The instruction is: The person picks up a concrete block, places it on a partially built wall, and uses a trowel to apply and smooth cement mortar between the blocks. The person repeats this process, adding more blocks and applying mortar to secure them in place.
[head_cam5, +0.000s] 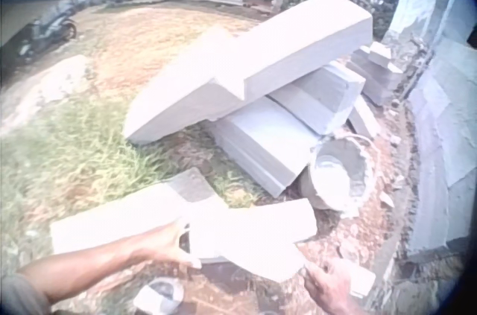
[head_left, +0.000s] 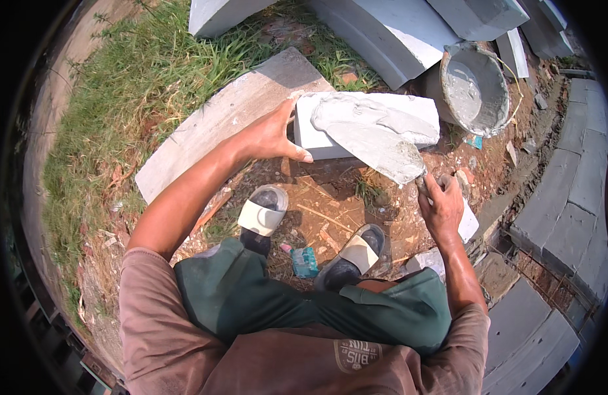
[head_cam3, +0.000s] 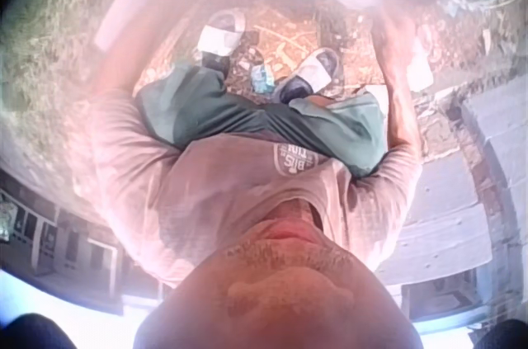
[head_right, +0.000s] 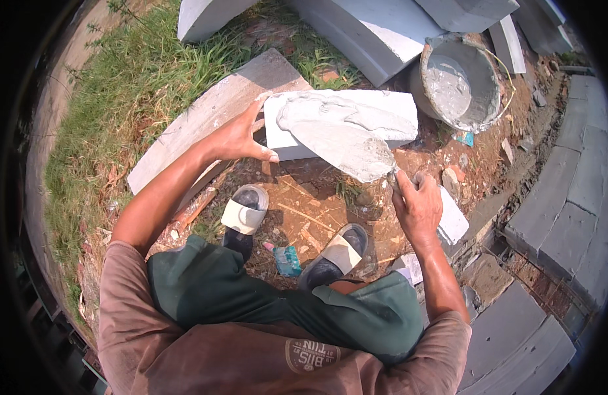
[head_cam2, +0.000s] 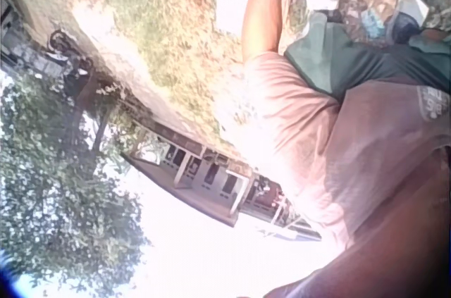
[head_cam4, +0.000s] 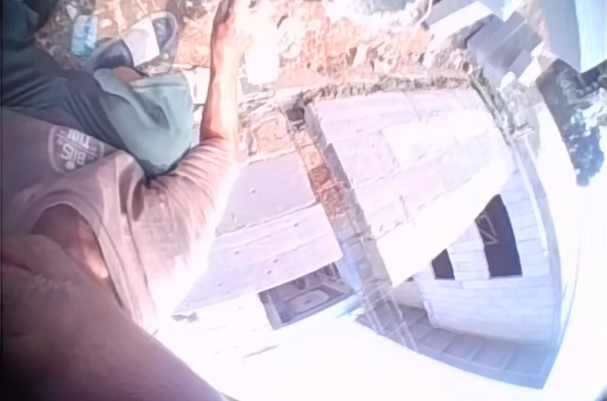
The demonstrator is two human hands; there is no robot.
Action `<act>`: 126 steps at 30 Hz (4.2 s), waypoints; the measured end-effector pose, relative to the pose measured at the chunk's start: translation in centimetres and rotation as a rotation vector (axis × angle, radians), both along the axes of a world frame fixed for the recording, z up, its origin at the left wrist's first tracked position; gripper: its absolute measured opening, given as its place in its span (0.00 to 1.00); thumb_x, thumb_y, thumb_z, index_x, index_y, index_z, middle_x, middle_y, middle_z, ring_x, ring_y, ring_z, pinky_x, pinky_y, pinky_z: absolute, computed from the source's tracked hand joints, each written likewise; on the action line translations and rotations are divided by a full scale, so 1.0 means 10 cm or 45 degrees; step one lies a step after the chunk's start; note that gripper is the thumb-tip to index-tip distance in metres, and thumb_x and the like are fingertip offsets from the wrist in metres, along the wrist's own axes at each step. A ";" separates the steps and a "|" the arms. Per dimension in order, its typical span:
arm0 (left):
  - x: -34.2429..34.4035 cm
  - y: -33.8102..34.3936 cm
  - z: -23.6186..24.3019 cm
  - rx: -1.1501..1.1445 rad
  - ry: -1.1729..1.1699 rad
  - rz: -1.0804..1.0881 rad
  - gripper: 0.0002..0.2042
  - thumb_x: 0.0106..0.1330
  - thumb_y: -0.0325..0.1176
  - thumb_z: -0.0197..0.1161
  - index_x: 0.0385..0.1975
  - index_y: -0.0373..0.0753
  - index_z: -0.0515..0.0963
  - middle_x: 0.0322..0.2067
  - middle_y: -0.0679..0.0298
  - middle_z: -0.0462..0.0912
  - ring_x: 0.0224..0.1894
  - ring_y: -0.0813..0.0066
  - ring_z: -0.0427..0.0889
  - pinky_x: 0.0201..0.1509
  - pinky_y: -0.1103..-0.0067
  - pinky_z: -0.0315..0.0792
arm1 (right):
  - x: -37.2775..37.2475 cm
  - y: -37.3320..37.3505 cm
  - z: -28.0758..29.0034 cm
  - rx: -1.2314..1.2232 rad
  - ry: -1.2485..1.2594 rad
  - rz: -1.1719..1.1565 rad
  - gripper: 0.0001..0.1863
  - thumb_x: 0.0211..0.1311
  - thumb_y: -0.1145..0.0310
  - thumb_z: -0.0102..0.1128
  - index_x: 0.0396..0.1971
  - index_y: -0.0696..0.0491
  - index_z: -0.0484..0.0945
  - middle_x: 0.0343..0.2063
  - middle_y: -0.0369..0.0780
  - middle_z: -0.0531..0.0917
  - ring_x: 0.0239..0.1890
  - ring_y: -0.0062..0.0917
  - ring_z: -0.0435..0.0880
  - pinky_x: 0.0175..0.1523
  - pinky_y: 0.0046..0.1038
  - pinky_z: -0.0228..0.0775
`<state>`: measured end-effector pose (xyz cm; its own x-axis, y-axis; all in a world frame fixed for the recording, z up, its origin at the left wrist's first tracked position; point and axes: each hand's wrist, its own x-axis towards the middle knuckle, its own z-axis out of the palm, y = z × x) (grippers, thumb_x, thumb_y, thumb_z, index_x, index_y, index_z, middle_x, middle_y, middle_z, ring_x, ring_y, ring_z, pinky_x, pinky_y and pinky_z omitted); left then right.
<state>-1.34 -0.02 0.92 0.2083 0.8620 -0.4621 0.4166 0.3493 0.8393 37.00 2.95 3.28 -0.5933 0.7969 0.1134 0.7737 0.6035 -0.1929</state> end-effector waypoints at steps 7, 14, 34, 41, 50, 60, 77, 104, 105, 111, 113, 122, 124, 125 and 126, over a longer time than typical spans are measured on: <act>0.01 0.04 0.04 0.097 0.106 -0.054 0.59 0.36 0.44 0.78 0.66 0.32 0.44 0.63 0.44 0.56 0.67 0.54 0.53 0.71 0.66 0.47 | 0.43 0.33 -0.33 0.376 -0.121 -0.203 0.24 0.47 0.72 0.65 0.48 0.45 0.74 0.35 0.43 0.72 0.36 0.37 0.72 0.41 0.37 0.64; 0.05 0.06 0.02 0.074 0.183 -0.022 0.61 0.33 0.47 0.79 0.66 0.31 0.44 0.63 0.43 0.55 0.68 0.54 0.52 0.71 0.67 0.45 | 0.60 0.03 -0.45 -0.103 -0.038 -0.519 0.20 0.51 0.69 0.65 0.45 0.51 0.72 0.34 0.46 0.71 0.36 0.42 0.76 0.37 0.39 0.68; 0.03 0.04 0.05 0.079 0.199 -0.053 0.60 0.34 0.46 0.78 0.66 0.31 0.44 0.63 0.43 0.56 0.67 0.53 0.54 0.71 0.68 0.48 | 0.20 0.27 0.20 -0.104 -0.307 -0.304 0.21 0.54 0.69 0.61 0.50 0.49 0.72 0.33 0.43 0.74 0.36 0.38 0.76 0.39 0.37 0.69; 0.01 0.03 0.03 0.068 0.187 -0.060 0.61 0.34 0.47 0.79 0.66 0.31 0.43 0.63 0.42 0.55 0.68 0.53 0.52 0.71 0.68 0.46 | 0.56 -0.02 -0.02 -0.306 -0.041 -0.557 0.21 0.56 0.68 0.59 0.51 0.54 0.70 0.38 0.46 0.76 0.40 0.43 0.77 0.42 0.39 0.70; -0.02 0.05 -0.01 0.093 0.187 -0.103 0.64 0.33 0.51 0.79 0.66 0.31 0.40 0.65 0.41 0.50 0.69 0.53 0.48 0.71 0.67 0.44 | -0.11 -0.61 0.05 -0.374 0.064 0.062 0.22 0.50 0.69 0.65 0.46 0.57 0.72 0.29 0.45 0.71 0.30 0.40 0.75 0.32 0.36 0.69; -0.07 0.05 -0.02 0.032 0.138 -0.074 0.61 0.35 0.45 0.79 0.66 0.31 0.42 0.66 0.43 0.49 0.69 0.53 0.47 0.71 0.65 0.46 | -0.36 -0.54 -0.14 -0.327 0.120 0.107 0.22 0.49 0.74 0.63 0.47 0.57 0.70 0.31 0.45 0.71 0.32 0.40 0.73 0.34 0.36 0.67; -0.17 -0.03 -0.16 0.099 0.120 -0.070 0.58 0.38 0.44 0.77 0.66 0.29 0.43 0.62 0.39 0.57 0.66 0.51 0.57 0.68 0.68 0.54 | -0.83 -0.38 0.54 -0.597 -0.112 0.074 0.23 0.54 0.71 0.61 0.52 0.57 0.70 0.32 0.46 0.74 0.34 0.43 0.76 0.37 0.38 0.69; -0.10 0.04 -0.08 0.079 0.235 -0.063 0.61 0.33 0.47 0.79 0.66 0.31 0.45 0.63 0.43 0.57 0.66 0.54 0.57 0.69 0.67 0.52 | 0.09 -0.83 -0.28 -0.309 0.123 -0.378 0.19 0.53 0.71 0.62 0.46 0.56 0.71 0.30 0.46 0.72 0.33 0.43 0.75 0.35 0.38 0.67; -0.10 0.03 -0.09 0.090 0.230 -0.056 0.61 0.33 0.47 0.79 0.66 0.32 0.44 0.63 0.43 0.57 0.66 0.55 0.57 0.69 0.67 0.51 | 0.15 -0.89 -0.31 -0.292 0.088 -0.356 0.20 0.52 0.71 0.62 0.47 0.55 0.71 0.30 0.46 0.72 0.34 0.42 0.75 0.35 0.38 0.68; -0.05 0.03 -0.13 0.168 0.126 -0.046 0.61 0.31 0.46 0.80 0.65 0.31 0.46 0.63 0.46 0.57 0.67 0.56 0.54 0.70 0.68 0.48 | 0.30 -0.64 -0.25 -0.167 0.160 -0.487 0.23 0.52 0.73 0.62 0.50 0.55 0.70 0.30 0.44 0.72 0.33 0.41 0.75 0.36 0.38 0.68; -0.01 0.03 -0.16 0.239 0.215 -0.060 0.61 0.31 0.46 0.80 0.65 0.31 0.46 0.63 0.46 0.57 0.67 0.56 0.54 0.70 0.68 0.48 | 0.20 -0.27 -0.19 -0.247 0.030 -0.600 0.22 0.53 0.72 0.61 0.50 0.54 0.69 0.31 0.45 0.73 0.35 0.42 0.76 0.37 0.38 0.69; 0.09 -0.08 -0.48 0.351 0.178 0.114 0.65 0.30 0.49 0.80 0.65 0.30 0.40 0.61 0.41 0.56 0.65 0.50 0.57 0.69 0.67 0.53 | 0.48 -0.41 -0.15 -0.360 0.068 -0.664 0.19 0.55 0.71 0.59 0.47 0.56 0.68 0.31 0.48 0.73 0.33 0.46 0.76 0.35 0.40 0.68; 0.10 -0.12 -0.49 0.346 0.203 0.120 0.66 0.30 0.50 0.80 0.65 0.30 0.38 0.61 0.40 0.55 0.66 0.49 0.56 0.69 0.66 0.52 | 0.35 -0.51 -0.16 -0.369 0.108 -0.626 0.18 0.55 0.72 0.60 0.45 0.57 0.69 0.30 0.48 0.73 0.32 0.45 0.76 0.34 0.40 0.68; 0.11 -0.13 -0.50 0.334 0.225 0.126 0.66 0.30 0.51 0.79 0.65 0.30 0.38 0.62 0.40 0.55 0.65 0.49 0.56 0.69 0.66 0.52 | 0.27 -0.53 -0.17 -0.369 0.140 -0.558 0.18 0.54 0.72 0.60 0.45 0.57 0.69 0.30 0.48 0.72 0.32 0.45 0.76 0.34 0.40 0.68; 0.12 -0.11 -0.50 0.328 0.247 0.126 0.66 0.30 0.52 0.79 0.65 0.30 0.38 0.62 0.40 0.55 0.65 0.48 0.56 0.69 0.66 0.52 | 0.15 -0.54 -0.17 -0.363 0.176 -0.497 0.18 0.54 0.72 0.60 0.44 0.58 0.69 0.30 0.48 0.72 0.32 0.45 0.75 0.34 0.40 0.68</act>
